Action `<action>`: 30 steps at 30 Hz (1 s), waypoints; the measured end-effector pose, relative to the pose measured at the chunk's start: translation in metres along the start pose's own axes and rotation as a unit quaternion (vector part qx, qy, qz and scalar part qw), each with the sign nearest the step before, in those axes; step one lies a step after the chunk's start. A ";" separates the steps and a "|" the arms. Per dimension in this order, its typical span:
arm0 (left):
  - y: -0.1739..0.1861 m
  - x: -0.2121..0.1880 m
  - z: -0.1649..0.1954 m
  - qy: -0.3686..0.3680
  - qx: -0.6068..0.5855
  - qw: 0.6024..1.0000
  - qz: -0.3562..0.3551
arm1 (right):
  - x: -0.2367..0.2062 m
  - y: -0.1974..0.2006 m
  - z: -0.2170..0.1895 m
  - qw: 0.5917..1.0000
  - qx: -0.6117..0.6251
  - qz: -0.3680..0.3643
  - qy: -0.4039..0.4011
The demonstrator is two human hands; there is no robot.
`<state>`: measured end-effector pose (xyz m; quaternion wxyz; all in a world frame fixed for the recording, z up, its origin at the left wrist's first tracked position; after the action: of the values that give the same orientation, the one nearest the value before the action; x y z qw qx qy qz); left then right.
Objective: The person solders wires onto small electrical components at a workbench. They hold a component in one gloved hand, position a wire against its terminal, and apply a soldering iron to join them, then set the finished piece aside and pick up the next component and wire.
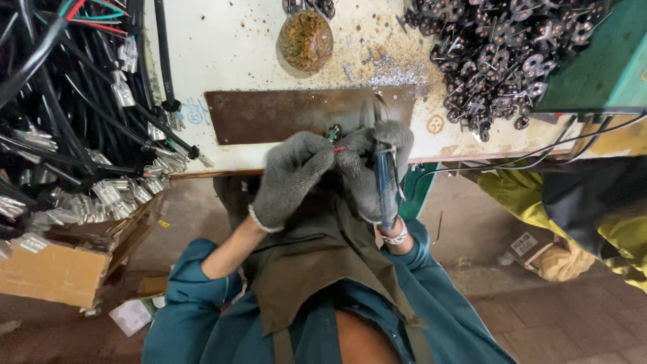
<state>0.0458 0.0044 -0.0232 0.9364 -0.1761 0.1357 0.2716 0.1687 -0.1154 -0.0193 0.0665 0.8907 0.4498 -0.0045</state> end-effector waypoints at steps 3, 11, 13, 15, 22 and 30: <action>-0.014 0.000 0.008 0.057 -0.086 0.993 0.056 | -0.003 -0.005 0.004 0.984 -0.164 0.063 0.015; 0.048 0.036 0.060 -0.223 0.407 0.870 0.169 | 0.017 0.011 -0.009 0.987 -0.112 0.087 0.079; 0.058 0.061 0.061 -0.190 0.431 0.868 0.154 | 0.023 0.007 -0.011 0.991 -0.068 0.069 0.089; 0.057 0.084 0.064 -0.144 0.479 0.856 0.131 | 0.025 0.007 -0.013 0.988 -0.116 0.051 0.091; 0.033 0.041 0.109 -0.106 0.385 0.908 0.123 | 0.015 0.011 0.001 0.982 -0.186 0.028 0.030; 0.030 0.006 0.047 -0.021 0.233 0.969 -0.086 | 0.021 0.015 0.006 0.936 -0.309 -0.061 0.159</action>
<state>0.0414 0.0500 0.0094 0.9740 0.0412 0.1601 0.1549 0.1933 -0.1080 -0.0246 0.2653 0.7863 0.4873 0.2719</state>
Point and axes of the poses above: each hand's wrist, its own x-axis towards the middle knuckle, its own y-axis out of the back of the hand, z = x × y, the point moved 1 cm from there along x, towards the middle knuckle, and after that the axes turned 8 degrees about -z, right-handed, at the moved point
